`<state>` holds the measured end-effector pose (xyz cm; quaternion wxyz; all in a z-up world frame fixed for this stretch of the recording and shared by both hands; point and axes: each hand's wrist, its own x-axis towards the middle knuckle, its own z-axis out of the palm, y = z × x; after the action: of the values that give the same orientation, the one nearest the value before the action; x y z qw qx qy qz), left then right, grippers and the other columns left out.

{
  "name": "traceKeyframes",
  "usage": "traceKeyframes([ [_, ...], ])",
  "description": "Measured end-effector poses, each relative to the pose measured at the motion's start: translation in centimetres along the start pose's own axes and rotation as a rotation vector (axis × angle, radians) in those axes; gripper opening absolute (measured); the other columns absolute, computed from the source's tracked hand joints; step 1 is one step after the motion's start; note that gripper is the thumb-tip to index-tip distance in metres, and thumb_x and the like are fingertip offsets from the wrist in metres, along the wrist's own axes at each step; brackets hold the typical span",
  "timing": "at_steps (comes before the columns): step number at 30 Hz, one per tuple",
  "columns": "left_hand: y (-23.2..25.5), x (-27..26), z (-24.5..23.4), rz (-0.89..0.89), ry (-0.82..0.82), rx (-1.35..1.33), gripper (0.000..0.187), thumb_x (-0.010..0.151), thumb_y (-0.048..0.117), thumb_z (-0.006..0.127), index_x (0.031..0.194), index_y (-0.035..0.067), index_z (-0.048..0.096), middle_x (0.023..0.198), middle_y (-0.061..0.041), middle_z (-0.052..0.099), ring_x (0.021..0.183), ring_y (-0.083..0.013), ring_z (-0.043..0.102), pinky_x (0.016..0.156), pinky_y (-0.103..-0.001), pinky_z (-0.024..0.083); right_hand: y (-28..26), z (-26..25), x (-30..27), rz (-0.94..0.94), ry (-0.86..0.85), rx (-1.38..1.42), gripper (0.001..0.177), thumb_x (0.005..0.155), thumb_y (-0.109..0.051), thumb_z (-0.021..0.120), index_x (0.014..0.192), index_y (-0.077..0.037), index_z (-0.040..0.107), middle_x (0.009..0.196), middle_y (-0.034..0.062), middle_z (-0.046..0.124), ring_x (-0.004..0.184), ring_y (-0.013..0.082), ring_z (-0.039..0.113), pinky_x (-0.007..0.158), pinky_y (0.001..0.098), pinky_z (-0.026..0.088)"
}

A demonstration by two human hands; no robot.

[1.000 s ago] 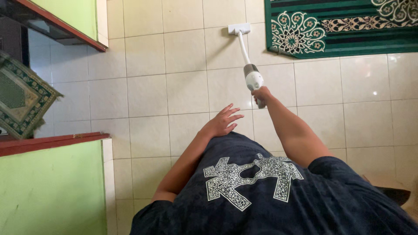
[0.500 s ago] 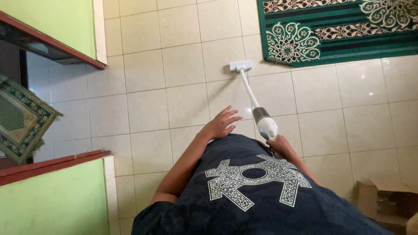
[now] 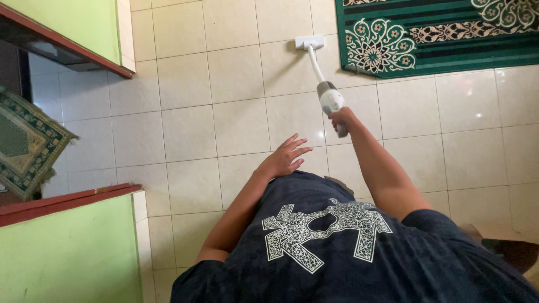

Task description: The person vacuums the tiled floor by moving a handheld cordless vacuum cleaner back and forth across different sections of the tiles.

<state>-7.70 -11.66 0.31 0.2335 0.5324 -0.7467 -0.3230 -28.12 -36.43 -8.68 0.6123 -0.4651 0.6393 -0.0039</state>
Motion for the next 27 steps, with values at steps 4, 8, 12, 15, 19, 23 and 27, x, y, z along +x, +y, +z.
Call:
traceKeyframes([
  [4,1.2,0.1,1.1,0.020,0.005,0.039,0.049,0.097,0.021,0.064,0.145,0.023,0.057,0.160,-0.009,0.044,0.154,-0.0390,0.027,0.124,-0.049,0.031,0.3,0.0,1.5,0.018,0.051,-0.063,0.020,0.086,-0.012,0.073,0.087,0.006,0.063,0.064,0.0117,0.061,0.048,0.0211,0.059,0.044,0.0393,0.052],
  [8,3.0,-0.2,3.0,0.024,0.016,0.030,0.051,0.096,0.021,0.064,0.145,0.023,0.056,0.160,-0.009,0.043,0.154,-0.0399,0.027,0.124,-0.049,0.031,5.6,0.7,-1.3,-0.015,0.124,-0.250,0.028,0.084,-0.019,0.074,0.091,0.007,0.067,0.069,0.0147,0.068,0.054,0.0239,0.067,0.047,0.0404,0.055],
  [12,5.2,-0.1,5.5,0.037,0.011,0.067,0.052,0.095,0.021,0.066,0.145,0.023,0.056,0.159,-0.010,0.044,0.153,-0.0410,0.028,0.124,-0.050,0.030,13.6,0.2,-6.8,-0.015,0.110,-0.236,0.030,0.085,-0.021,0.071,0.098,0.006,0.066,0.070,0.0153,0.068,0.055,0.0248,0.068,0.046,0.0414,0.056],
  [15,7.1,0.2,7.8,0.027,0.003,0.036,0.053,0.094,0.020,0.066,0.145,0.023,0.056,0.158,-0.012,0.044,0.153,-0.0414,0.028,0.123,-0.050,0.031,20.0,-1.3,-11.7,-0.025,0.095,-0.226,0.028,0.084,-0.018,0.067,0.105,0.001,0.064,0.069,0.0156,0.068,0.052,0.0240,0.066,0.045,0.0393,0.054],
  [19,9.3,0.8,11.5,0.086,0.011,0.045,0.052,0.094,0.020,0.066,0.145,0.024,0.056,0.158,-0.011,0.045,0.153,-0.0422,0.030,0.125,-0.051,0.031,27.1,-4.1,-17.2,-0.231,0.170,-0.420,0.041,0.077,-0.021,0.074,0.110,0.003,0.067,0.093,0.0235,0.073,0.089,0.0358,0.073,0.078,0.0451,0.057],
  [23,11.8,1.3,15.2,0.093,-0.040,0.011,0.054,0.092,0.019,0.067,0.145,0.023,0.055,0.157,-0.013,0.045,0.151,-0.0443,0.030,0.124,-0.053,0.031,32.1,-7.8,-21.1,-0.095,0.120,-0.482,0.044,0.078,-0.022,0.071,0.116,0.000,0.067,0.101,0.0255,0.073,0.101,0.0395,0.070,0.087,0.0462,0.055],
  [27,13.2,1.2,16.9,0.093,-0.049,0.011,0.054,0.093,0.018,0.067,0.145,0.024,0.056,0.158,-0.012,0.046,0.152,-0.0437,0.032,0.124,-0.052,0.032,34.4,-11.9,-23.1,-0.066,0.057,-0.408,0.038,0.078,-0.019,0.071,0.110,0.001,0.069,0.086,0.0222,0.074,0.079,0.0339,0.073,0.070,0.0448,0.056],
])
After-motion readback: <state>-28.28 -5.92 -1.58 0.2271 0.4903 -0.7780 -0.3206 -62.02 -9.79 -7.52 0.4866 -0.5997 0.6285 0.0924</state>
